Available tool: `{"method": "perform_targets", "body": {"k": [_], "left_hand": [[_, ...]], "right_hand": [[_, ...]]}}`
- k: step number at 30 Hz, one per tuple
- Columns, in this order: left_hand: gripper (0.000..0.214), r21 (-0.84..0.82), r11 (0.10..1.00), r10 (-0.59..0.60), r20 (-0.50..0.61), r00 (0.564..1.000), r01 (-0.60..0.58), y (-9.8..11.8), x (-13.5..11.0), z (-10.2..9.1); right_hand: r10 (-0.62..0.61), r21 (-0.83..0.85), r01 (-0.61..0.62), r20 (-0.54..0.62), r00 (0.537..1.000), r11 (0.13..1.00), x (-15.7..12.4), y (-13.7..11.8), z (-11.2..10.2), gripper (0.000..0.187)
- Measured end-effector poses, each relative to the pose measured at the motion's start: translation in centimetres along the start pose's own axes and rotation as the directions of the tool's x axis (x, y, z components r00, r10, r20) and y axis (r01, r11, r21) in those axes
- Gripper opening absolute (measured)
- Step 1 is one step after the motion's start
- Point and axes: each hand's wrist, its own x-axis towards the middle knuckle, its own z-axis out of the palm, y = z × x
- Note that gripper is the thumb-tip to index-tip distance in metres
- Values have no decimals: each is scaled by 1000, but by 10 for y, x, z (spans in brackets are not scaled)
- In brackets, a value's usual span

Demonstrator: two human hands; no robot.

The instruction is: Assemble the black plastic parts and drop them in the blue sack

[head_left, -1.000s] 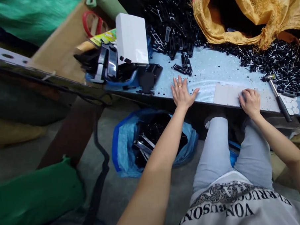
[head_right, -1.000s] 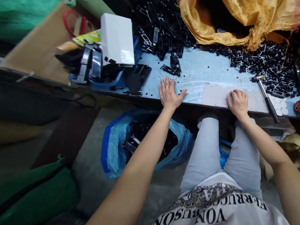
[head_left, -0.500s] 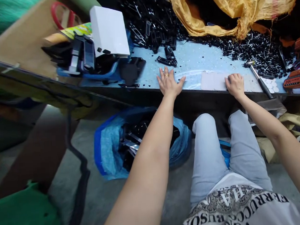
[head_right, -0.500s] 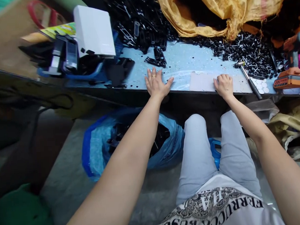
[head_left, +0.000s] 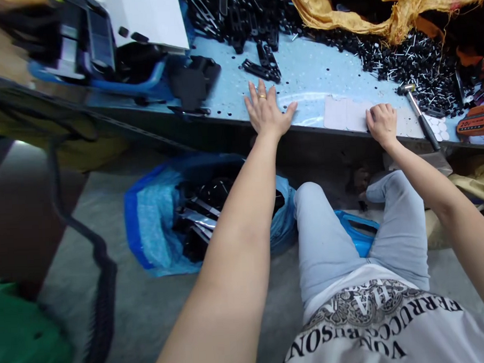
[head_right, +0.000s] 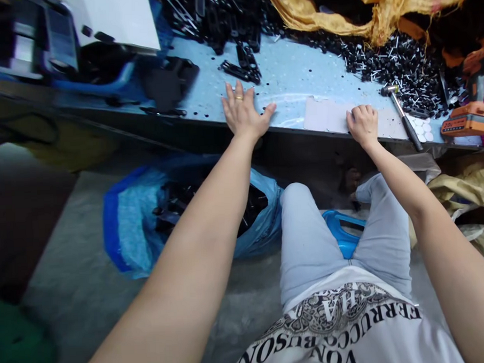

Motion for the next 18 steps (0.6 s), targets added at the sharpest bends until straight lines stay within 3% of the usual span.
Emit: {"method": "perform_targets", "body": {"k": [5,7,10,12,13,14,16,18], "left_hand": [[78,36,999,8,20,1000,-8,-1,1,-2],[77,60,998,-1,38,999,-1,-2,0,-3],[74,92,996,-16,62,998,11,-1,-3,-7],[70,104,994,-23,69,997,16,1,-6,-10],[69,110,994,-26,73,997,18,2,-7,-12],[69,121,992,-29,78,997,19,4,-7,-14],[69,159,987,-41,83,996,28,6,-8,-17],[70,207,978,-53,85,995,34,6,-7,-18]], "right_hand": [[-25,67,25,4,1000,997,5,-5,-3,36],[-55,151,57,-20,998,987,-8,-3,-4,34],[-80,330,79,-13,997,941,-64,10,4,30],[-87,455,21,123,989,890,-122,24,16,27],[-43,486,-84,245,969,870,-152,31,25,26],[84,457,-264,376,923,849,-180,38,36,27],[377,275,-619,593,711,735,-222,48,59,33],[500,121,-774,700,511,622,-246,51,84,35]]}}
